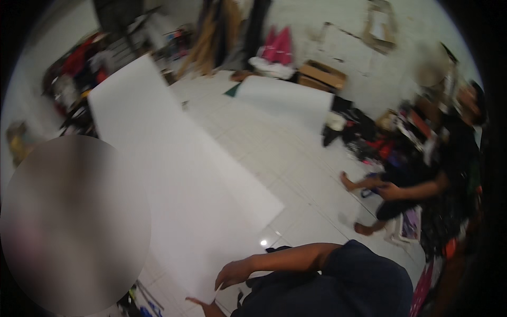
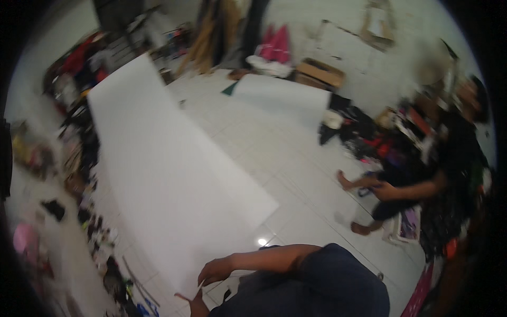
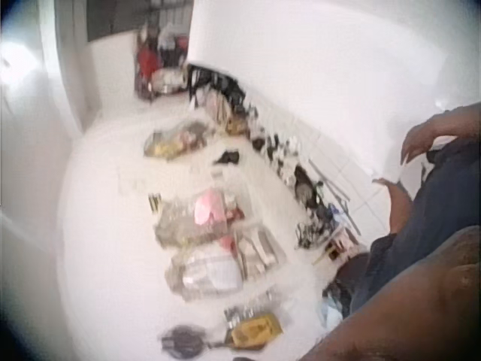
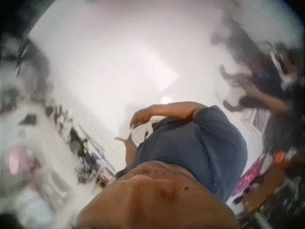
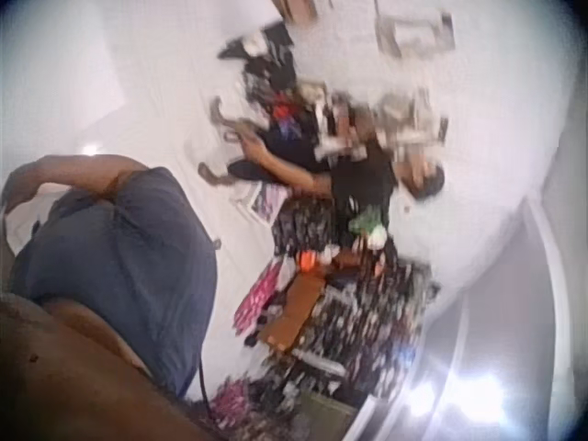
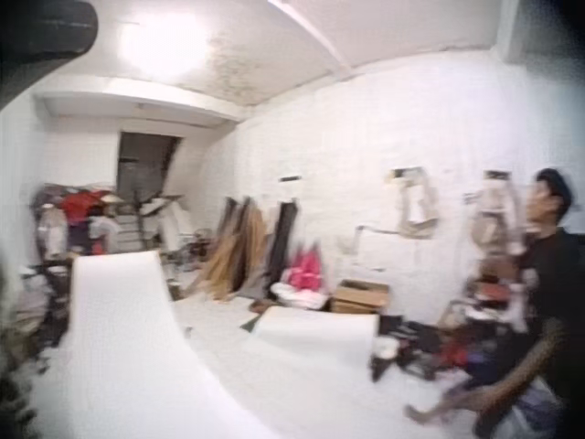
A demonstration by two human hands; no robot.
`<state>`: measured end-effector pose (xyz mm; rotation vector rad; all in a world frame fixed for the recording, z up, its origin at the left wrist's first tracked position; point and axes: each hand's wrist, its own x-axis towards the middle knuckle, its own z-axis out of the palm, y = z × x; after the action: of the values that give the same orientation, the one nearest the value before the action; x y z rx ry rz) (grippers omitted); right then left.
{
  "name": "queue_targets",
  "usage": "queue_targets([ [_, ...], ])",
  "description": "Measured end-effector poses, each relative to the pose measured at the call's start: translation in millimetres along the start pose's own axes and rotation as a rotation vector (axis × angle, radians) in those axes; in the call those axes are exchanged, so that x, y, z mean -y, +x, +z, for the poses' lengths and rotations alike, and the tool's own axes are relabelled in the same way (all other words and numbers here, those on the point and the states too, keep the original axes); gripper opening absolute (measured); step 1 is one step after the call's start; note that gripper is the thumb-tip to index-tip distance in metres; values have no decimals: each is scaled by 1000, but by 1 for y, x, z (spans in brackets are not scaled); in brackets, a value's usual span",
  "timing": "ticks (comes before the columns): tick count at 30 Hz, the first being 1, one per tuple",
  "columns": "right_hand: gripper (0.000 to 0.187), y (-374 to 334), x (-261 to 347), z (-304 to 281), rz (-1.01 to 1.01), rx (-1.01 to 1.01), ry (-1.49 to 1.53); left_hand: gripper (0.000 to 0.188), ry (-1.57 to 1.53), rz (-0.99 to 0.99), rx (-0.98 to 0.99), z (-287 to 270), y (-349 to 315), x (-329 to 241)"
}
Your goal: The person unrolls a large sheet of white foam padding on the floor, marks it using a metal container as a guide, and cuts it into a strip using shears.
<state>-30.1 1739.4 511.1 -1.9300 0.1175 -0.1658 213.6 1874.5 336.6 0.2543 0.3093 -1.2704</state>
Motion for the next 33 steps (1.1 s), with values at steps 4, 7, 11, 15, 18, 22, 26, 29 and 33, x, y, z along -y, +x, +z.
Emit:
queue_targets([
  [4, 27, -35, -12, -3, 37, -52, -98, 81, -9, -22, -235, -5, 6, -34],
  [7, 26, -62, -30, -13, 179, -123, -349, 67, 78, -51, -315, -3, 24, -51],
  [11, 29, -81, -44, -51, 394, -318, -582, 51, 353, -141, -383, -20, 62, -50],
  [15, 26, -83, -115, -61, 350, -722, -643, 35, 608, -439, -491, -40, 81, 5],
  [18, 27, -74, -176, -70, 405, -736, -688, 79, 884, -484, -547, -53, 95, 60],
  [22, 30, -82, -263, -72, 626, -520, -578, 100, 816, -405, -591, -79, 113, 97],
  [26, 29, -109, -374, -64, 580, -538, -633, 100, 341, -83, -432, -152, 170, 92],
  [29, 22, -100, -434, -83, 513, -533, -609, 85, 159, 200, -413, -197, 219, 68],
  [33, 21, -92, -524, -77, 381, -535, -577, 65, 230, 375, -158, -280, 287, 13],
])
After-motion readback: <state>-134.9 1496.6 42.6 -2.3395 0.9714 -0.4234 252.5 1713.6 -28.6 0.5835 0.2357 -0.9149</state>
